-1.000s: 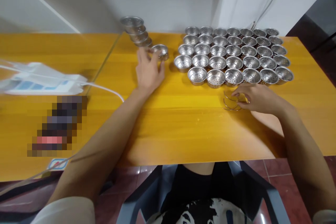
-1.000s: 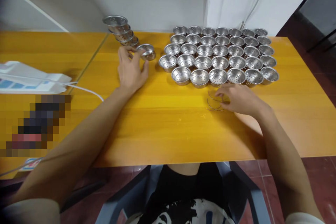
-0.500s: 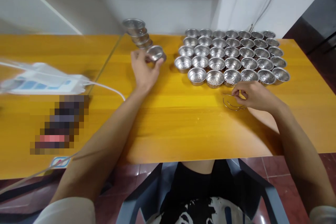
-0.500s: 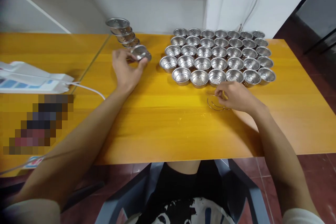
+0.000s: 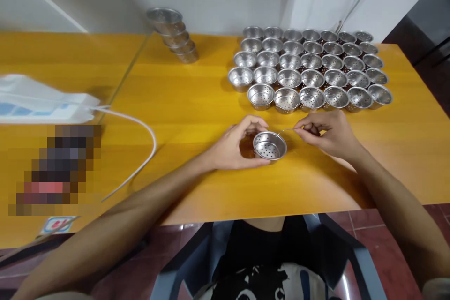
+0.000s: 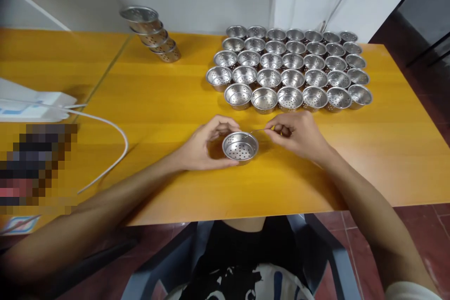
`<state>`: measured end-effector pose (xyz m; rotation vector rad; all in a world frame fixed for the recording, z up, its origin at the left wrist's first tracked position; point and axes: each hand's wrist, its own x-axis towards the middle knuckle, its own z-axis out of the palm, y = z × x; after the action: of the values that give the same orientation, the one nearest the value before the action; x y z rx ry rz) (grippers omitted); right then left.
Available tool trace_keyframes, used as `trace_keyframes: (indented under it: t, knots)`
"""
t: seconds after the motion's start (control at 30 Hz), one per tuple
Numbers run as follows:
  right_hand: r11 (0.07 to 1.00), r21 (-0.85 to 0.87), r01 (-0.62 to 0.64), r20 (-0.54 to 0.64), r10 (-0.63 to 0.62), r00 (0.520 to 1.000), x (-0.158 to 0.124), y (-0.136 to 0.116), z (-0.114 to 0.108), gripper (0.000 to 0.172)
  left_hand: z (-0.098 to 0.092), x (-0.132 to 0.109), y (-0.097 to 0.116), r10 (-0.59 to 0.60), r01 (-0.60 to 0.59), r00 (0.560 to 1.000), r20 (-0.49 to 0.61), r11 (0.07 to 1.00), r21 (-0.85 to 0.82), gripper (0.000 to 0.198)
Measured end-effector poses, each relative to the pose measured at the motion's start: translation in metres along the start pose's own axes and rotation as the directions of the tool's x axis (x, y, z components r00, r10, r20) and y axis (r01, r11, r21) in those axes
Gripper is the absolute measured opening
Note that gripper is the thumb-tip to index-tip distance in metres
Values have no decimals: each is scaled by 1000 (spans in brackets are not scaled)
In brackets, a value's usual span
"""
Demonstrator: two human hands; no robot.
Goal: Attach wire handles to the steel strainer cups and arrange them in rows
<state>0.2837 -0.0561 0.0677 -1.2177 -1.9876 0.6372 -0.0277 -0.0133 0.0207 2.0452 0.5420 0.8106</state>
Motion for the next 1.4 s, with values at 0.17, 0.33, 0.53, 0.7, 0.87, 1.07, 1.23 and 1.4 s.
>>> trace_keyframes:
  t: [0.17,0.33,0.53,0.7,0.87,1.07,1.23,1.4]
  knots:
    - [999,-53,3,-30,-5,1000,-3,4,20,22,-4,2,2,-69,69,998,13,997,21,72]
    - [993,-110,46,-52,-52,997,-5,2,26,16,-3,2,4,-91,90,996,21,996,16,69]
    - [989,-110,96,-119,-109,987,-7,-2,33,15,-4,3,5,-111,112,993,39,993,-33,70]
    - [977,-153,146,-150,-169,974,-7,-5,39,15,-5,4,3,-91,101,992,91,990,-104,69]
    - [959,-206,194,-185,-233,955,-6,-6,44,15,-5,6,2,-80,88,993,85,992,-95,67]
    - [946,-224,234,-238,-286,928,-5,-9,50,17,-4,7,2,-16,26,996,86,993,-115,62]
    - [939,-252,235,-196,-288,937,-7,-7,46,22,-2,6,4,-25,30,998,62,995,-90,63]
    - [937,-265,225,-171,-275,946,-9,-5,40,21,-2,4,7,-106,107,994,-14,994,2,66]
